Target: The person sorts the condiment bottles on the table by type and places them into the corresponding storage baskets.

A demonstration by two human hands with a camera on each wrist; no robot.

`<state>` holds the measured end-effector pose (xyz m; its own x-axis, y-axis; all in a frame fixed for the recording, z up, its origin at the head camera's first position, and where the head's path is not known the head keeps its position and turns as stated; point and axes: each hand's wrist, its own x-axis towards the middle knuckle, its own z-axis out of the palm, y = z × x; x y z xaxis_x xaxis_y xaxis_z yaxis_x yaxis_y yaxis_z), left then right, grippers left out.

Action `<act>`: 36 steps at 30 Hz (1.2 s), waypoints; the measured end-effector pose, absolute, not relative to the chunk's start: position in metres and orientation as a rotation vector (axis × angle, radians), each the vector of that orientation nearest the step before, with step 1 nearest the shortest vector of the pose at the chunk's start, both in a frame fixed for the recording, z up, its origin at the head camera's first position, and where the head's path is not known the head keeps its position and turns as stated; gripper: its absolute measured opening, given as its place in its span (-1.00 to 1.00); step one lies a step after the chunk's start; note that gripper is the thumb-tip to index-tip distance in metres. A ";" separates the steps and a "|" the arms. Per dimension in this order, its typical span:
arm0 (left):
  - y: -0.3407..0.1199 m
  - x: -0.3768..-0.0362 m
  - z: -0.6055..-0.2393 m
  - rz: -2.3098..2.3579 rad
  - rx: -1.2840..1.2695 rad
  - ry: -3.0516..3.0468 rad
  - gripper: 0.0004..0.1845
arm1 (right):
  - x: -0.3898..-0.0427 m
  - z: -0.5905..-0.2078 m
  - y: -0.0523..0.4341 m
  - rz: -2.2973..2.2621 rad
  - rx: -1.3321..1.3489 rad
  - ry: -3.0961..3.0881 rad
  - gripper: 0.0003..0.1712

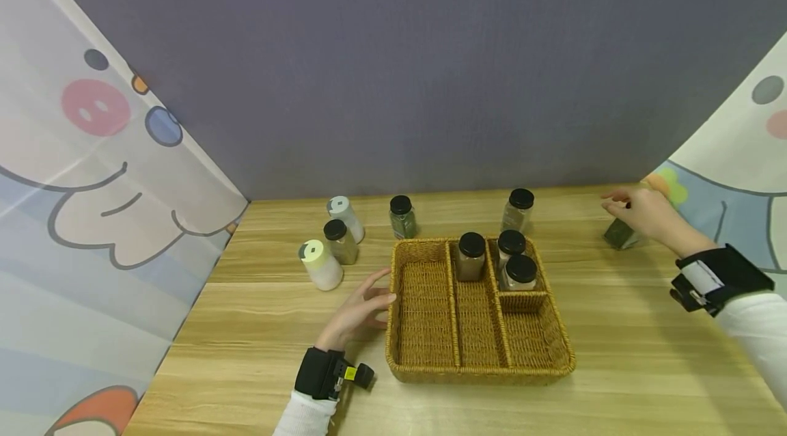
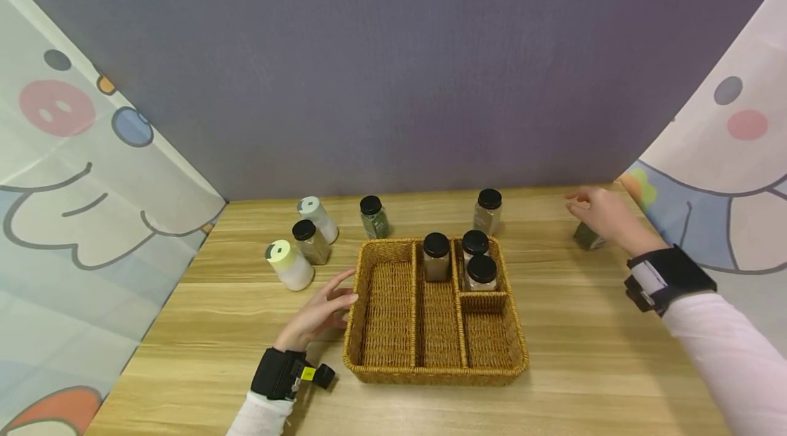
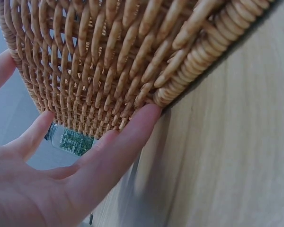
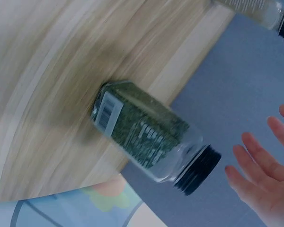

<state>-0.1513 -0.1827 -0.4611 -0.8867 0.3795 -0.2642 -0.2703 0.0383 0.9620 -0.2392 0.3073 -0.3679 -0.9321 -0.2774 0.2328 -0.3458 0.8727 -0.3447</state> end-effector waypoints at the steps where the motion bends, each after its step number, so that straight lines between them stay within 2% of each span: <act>1: -0.183 -0.151 -0.461 1.900 0.110 1.871 -0.26 | -0.240 -0.369 0.309 0.571 0.479 -2.860 -0.68; 29: -0.183 -0.151 -0.462 1.891 0.105 1.887 -0.27 | -0.248 -0.398 0.343 0.479 0.347 -3.044 -0.41; 36: -0.183 -0.151 -0.463 1.899 0.138 1.898 -0.26 | -0.246 -0.399 0.340 0.497 0.303 -3.084 -0.46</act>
<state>-0.1507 -0.1831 -0.4625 -0.8938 0.3784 -0.2406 -0.2408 0.0475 0.9694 -0.2458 0.3403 -0.3987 -0.9814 -0.1891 0.0335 -0.1901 0.9312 -0.3110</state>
